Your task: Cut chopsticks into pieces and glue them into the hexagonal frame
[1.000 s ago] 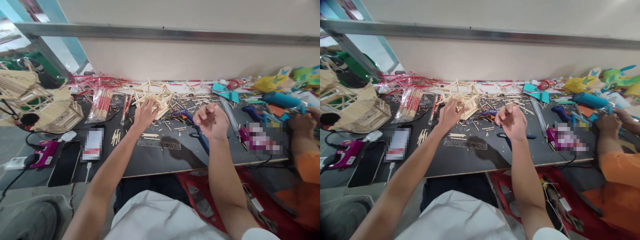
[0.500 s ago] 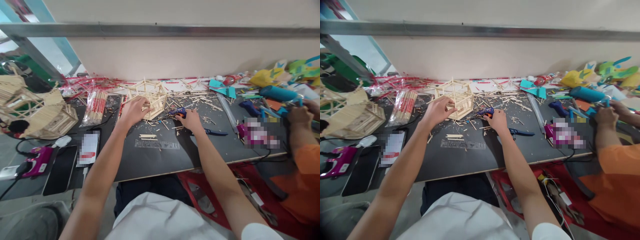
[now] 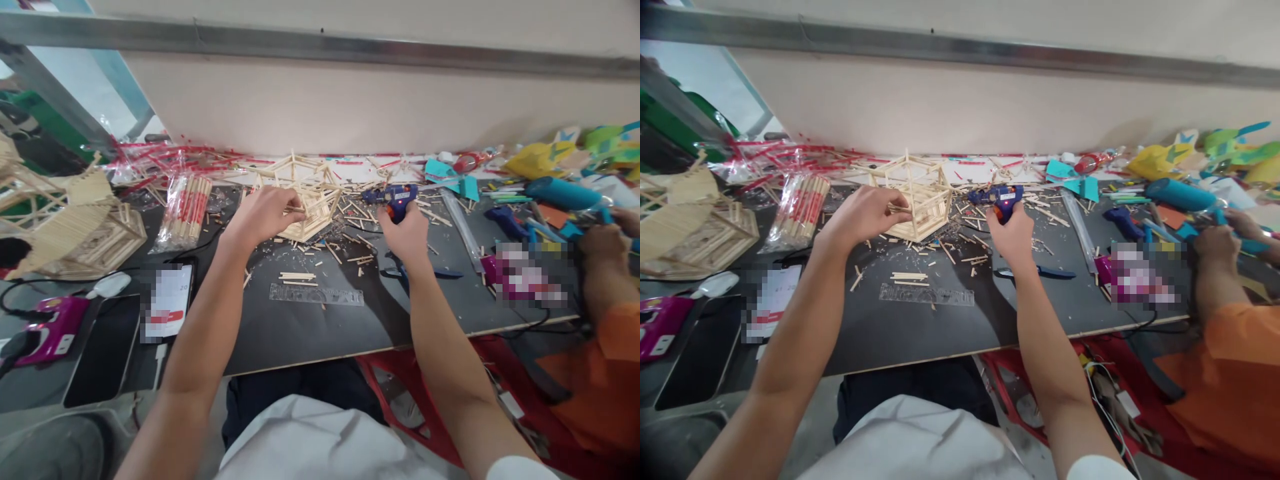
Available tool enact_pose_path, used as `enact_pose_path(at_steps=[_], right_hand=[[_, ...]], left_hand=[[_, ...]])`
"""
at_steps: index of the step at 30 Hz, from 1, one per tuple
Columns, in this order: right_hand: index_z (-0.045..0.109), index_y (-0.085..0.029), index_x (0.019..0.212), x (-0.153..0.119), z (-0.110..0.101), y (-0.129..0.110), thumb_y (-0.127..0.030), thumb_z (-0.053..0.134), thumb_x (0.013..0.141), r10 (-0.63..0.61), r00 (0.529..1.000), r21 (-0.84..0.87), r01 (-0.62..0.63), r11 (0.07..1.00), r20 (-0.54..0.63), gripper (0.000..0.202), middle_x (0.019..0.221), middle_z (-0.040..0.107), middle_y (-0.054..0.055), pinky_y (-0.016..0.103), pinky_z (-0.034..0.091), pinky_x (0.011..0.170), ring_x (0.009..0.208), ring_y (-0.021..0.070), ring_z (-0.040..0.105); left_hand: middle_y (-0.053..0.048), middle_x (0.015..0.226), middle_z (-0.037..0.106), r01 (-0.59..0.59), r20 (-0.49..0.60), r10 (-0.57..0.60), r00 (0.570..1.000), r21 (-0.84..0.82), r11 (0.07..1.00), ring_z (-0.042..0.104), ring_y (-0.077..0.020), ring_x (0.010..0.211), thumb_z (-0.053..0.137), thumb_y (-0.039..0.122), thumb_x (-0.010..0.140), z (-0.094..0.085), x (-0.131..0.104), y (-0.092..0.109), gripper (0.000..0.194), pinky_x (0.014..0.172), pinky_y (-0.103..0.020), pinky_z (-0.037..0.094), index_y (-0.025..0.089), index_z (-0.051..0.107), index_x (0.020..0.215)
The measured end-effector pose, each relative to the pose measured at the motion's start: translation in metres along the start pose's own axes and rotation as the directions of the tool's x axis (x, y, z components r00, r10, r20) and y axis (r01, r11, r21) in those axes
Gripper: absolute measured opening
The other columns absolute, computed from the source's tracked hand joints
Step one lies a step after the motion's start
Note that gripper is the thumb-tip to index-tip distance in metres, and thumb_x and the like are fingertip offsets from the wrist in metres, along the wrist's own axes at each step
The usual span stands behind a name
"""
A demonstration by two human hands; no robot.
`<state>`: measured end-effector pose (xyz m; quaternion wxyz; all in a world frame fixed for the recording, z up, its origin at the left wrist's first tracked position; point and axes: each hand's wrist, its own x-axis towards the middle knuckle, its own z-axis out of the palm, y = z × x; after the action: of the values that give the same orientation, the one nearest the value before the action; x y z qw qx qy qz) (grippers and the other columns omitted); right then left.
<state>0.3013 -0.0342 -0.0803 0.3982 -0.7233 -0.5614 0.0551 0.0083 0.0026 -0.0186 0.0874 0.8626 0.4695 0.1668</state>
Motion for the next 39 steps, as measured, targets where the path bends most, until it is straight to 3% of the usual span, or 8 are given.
enact_pose_path(at_steps=[8,14,20,29,39], right_hand=[[0.060,-0.018,0.099,0.048,0.007,-0.054,-0.031,0.061,0.079,-0.292,0.956,-0.009,0.292,0.956,0.034,0.024,0.075,0.063,0.008,0.042,0.049,0.075,0.071,0.0249,0.060],[0.060,-0.019,0.101,0.059,0.016,-0.059,-0.030,0.060,0.080,-0.401,0.912,-0.006,0.403,0.915,0.087,0.024,0.072,0.060,0.007,0.039,0.047,0.071,0.070,0.0241,0.058],[0.060,-0.018,0.110,0.059,0.020,-0.055,-0.030,0.058,0.083,-0.410,0.896,-0.013,0.418,0.908,0.169,0.030,0.076,0.061,0.008,0.038,0.045,0.069,0.070,0.0239,0.058],[0.059,-0.018,0.123,0.055,0.023,-0.059,-0.031,0.055,0.085,-0.426,0.876,0.029,0.431,0.902,0.225,0.040,0.083,0.065,0.010,0.041,0.047,0.079,0.085,0.0284,0.062],[0.060,-0.019,0.114,0.055,0.022,-0.061,-0.029,0.054,0.086,-0.405,0.879,-0.022,0.423,0.906,0.252,0.030,0.085,0.064,0.010,0.042,0.046,0.079,0.085,0.0291,0.063]], left_hand=[[-0.007,0.092,0.074,-0.062,-0.003,0.062,0.998,0.002,0.998,0.067,-0.0216,0.082,0.064,0.038,0.090,-0.005,-0.003,-0.004,0.024,0.075,-0.031,0.045,0.017,0.071,0.100],[-0.007,0.099,0.074,-0.043,-0.055,0.041,0.998,-0.041,0.998,0.067,-0.0186,0.079,0.065,0.037,0.091,-0.007,-0.005,-0.004,0.023,0.074,-0.030,0.044,0.017,0.070,0.102],[-0.006,0.094,0.074,-0.004,-0.035,0.004,0.999,0.002,1.000,0.067,-0.0200,0.082,0.065,0.040,0.089,-0.002,-0.001,-0.007,0.025,0.076,-0.031,0.045,0.019,0.070,0.102],[-0.006,0.095,0.074,0.024,-0.017,-0.024,1.000,0.019,1.000,0.067,-0.0234,0.091,0.065,0.039,0.089,-0.004,-0.001,-0.004,0.022,0.082,-0.034,0.045,0.020,0.070,0.100],[-0.007,0.090,0.073,0.030,0.001,-0.030,1.000,0.054,0.998,0.066,-0.0231,0.086,0.063,0.040,0.090,-0.005,0.000,-0.001,0.024,0.080,-0.033,0.046,0.019,0.071,0.099]])
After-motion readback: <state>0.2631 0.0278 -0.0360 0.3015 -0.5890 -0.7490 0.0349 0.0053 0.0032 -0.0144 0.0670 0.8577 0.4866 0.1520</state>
